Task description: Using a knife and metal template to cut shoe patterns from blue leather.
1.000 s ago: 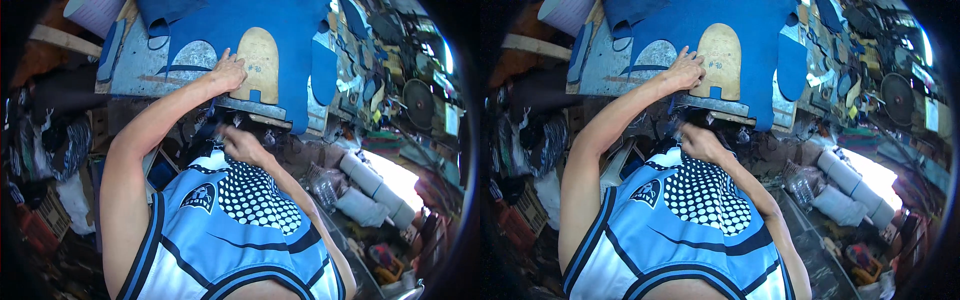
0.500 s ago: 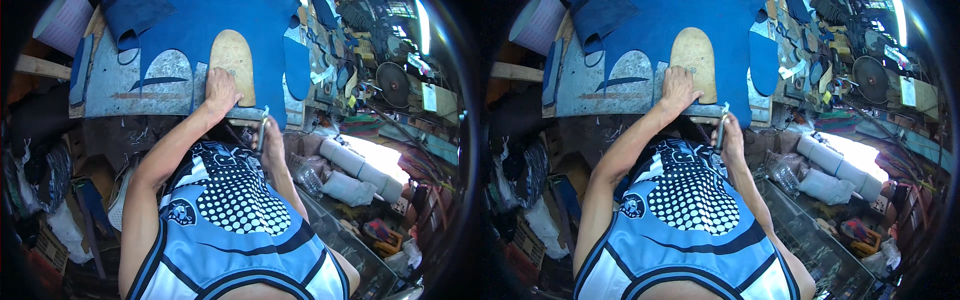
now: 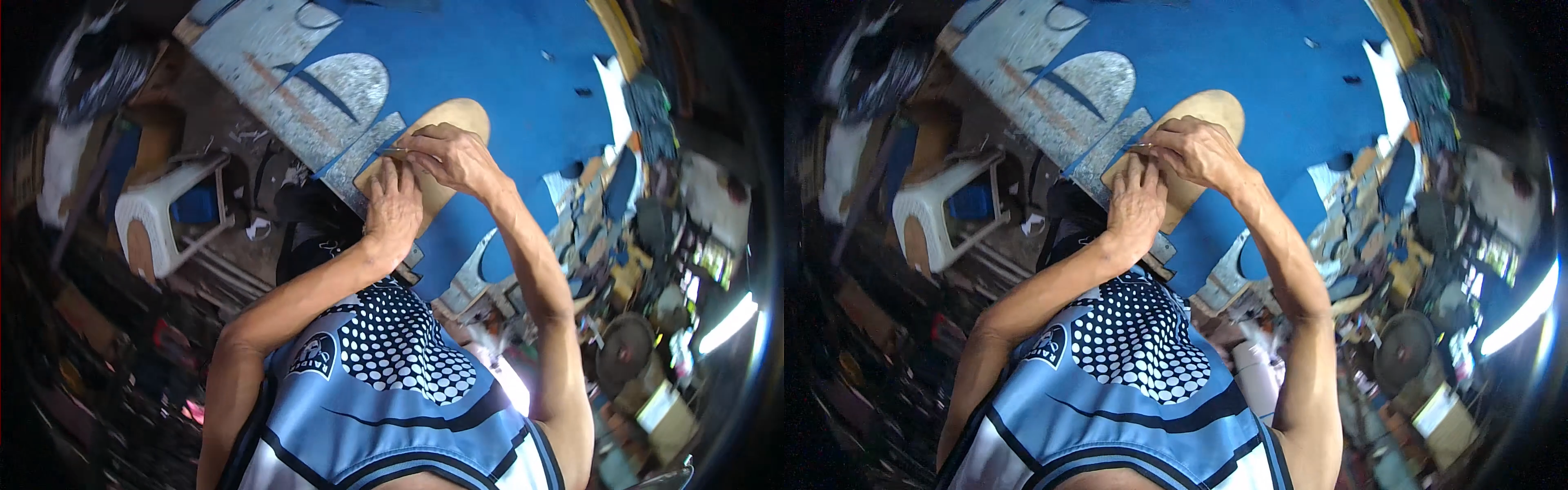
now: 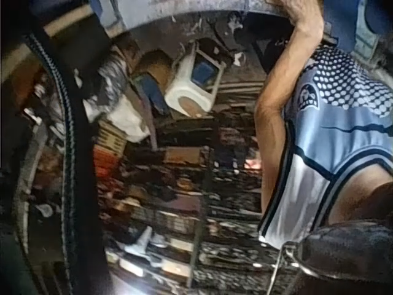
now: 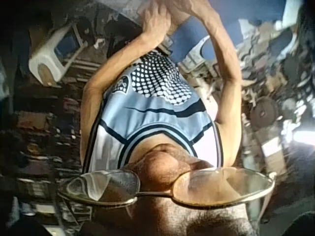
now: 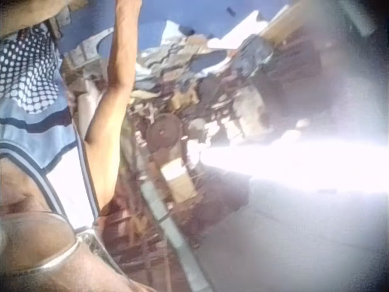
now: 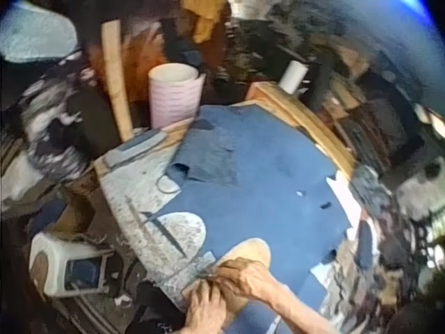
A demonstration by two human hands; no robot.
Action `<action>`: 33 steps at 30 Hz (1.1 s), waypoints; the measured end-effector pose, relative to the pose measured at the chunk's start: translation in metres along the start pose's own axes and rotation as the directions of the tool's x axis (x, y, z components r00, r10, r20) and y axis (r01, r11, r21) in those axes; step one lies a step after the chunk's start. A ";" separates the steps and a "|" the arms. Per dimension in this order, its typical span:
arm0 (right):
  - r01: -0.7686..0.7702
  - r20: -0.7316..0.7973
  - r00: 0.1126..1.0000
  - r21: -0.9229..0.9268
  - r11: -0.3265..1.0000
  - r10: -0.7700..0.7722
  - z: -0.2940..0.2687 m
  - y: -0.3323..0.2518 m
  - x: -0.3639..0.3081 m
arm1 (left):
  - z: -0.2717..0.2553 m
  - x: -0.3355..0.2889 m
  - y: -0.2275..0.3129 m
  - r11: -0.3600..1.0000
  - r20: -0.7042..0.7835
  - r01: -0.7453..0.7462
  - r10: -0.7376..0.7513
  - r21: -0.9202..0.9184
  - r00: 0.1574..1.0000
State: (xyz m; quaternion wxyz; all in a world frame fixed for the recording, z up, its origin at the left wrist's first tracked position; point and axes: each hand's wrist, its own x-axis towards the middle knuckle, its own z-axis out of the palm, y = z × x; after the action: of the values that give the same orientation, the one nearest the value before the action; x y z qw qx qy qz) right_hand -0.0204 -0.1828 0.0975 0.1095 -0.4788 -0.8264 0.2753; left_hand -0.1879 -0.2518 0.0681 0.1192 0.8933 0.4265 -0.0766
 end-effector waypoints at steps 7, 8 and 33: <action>0.383 0.254 0.883 0.094 0.919 -0.394 0.021 0.002 0.058 | 0.001 -0.014 0.015 0.964 0.058 0.166 -0.157 -0.208 0.986; 0.432 0.266 0.861 0.064 0.899 -0.433 0.023 0.003 0.059 | 0.002 -0.014 0.016 0.960 0.066 0.180 -0.169 -0.213 0.983; 0.308 0.454 0.867 -0.168 0.936 -0.204 -0.029 0.040 0.059 | -0.003 -0.006 0.012 0.962 0.086 0.163 -0.147 -0.217 0.985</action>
State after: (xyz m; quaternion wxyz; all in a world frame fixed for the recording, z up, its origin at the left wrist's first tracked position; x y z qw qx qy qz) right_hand -0.0091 -0.1068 0.0945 -0.0971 -0.3012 -0.9131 0.2572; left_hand -0.1822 -0.2626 0.0744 0.2271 0.8349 0.4967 -0.0678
